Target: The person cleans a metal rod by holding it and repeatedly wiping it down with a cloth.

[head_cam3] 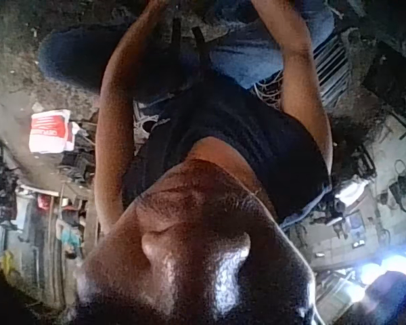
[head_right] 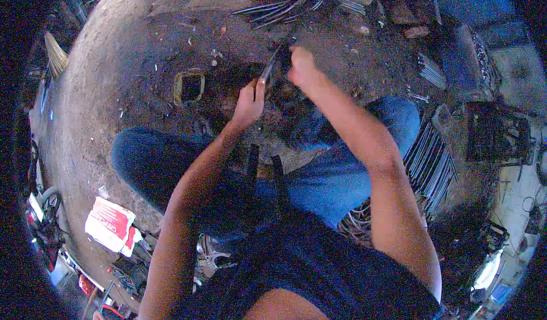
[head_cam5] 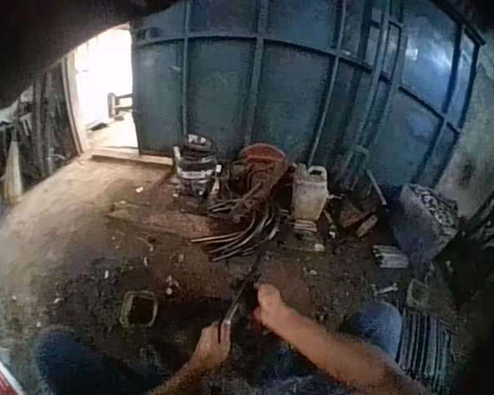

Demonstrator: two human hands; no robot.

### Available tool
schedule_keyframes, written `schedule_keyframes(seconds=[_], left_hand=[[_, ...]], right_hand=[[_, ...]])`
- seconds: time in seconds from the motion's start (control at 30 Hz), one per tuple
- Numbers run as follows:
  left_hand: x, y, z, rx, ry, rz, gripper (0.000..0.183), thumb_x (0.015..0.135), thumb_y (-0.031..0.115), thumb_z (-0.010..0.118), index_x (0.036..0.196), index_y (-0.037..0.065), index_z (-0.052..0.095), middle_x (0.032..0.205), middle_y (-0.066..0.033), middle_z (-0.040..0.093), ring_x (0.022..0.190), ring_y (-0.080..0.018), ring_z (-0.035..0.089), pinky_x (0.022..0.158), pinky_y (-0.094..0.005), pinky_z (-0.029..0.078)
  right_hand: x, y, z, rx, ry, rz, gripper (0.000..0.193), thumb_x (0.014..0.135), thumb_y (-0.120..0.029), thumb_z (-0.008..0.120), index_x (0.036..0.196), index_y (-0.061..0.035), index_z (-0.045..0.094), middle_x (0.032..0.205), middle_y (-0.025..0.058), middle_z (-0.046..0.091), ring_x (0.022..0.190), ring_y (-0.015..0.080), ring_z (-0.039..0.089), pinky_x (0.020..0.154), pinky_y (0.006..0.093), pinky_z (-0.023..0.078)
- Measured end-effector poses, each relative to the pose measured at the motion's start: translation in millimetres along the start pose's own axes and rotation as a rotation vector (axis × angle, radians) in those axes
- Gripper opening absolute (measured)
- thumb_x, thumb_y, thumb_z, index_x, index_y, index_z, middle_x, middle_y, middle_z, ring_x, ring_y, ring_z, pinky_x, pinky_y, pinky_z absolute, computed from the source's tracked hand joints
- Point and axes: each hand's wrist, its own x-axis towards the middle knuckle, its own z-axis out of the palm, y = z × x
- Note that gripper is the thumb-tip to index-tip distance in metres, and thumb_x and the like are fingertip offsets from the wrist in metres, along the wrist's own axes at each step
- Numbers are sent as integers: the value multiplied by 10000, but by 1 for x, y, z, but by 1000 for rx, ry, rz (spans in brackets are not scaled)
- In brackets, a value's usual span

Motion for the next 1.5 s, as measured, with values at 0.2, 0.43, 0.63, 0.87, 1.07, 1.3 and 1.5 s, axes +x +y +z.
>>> schedule_keyframes(seconds=[0.2,0.43,0.63,0.87,1.07,1.3,1.5], left_hand=[[1,14,3,60,32,185,379,958,280,401,894,-58,561,799,-308,572,805,-468,562,653,-493,426],[5,-3,8,6,25,20,385,958,288,400,890,-56,559,774,-299,574,766,-466,567,641,-496,430],[-2,0,-10,52,51,12,382,951,289,412,885,-58,555,771,-299,573,781,-468,563,667,-509,425],[3,-4,-11,62,49,52,388,952,299,412,866,-56,544,753,-302,569,779,-475,556,657,-518,420],[2,-4,-8,90,-16,36,392,950,299,407,849,-56,537,706,-302,562,716,-480,556,624,-538,430],[-4,-7,-5,256,101,209,377,939,291,419,820,-49,532,652,-303,551,657,-475,561,600,-539,444],[0,-12,-15,221,46,64,359,932,277,432,833,-52,536,692,-313,557,681,-472,565,622,-544,443]], right_hand=[[15,-65,-14,-39,-42,-48,281,890,-131,373,1006,32,571,1040,199,620,949,334,590,882,512,446],[-14,5,-12,-236,127,-78,235,880,-153,447,956,15,593,936,148,640,814,292,606,791,408,461],[-65,14,24,-283,-15,81,188,853,-97,482,970,6,587,880,132,646,767,269,620,732,407,494],[-51,-26,23,-850,263,-731,163,795,-121,585,843,17,656,817,158,657,777,293,615,717,389,457],[-35,-37,28,-1387,186,-1350,198,747,-87,599,904,18,657,818,209,634,863,364,585,808,416,454],[-63,-20,31,-1440,-23,-1427,121,761,-29,575,847,-4,657,821,173,602,786,349,593,745,420,469],[-91,10,37,-1435,-88,-1304,125,789,-41,554,855,18,642,840,180,538,833,348,558,726,422,459]])
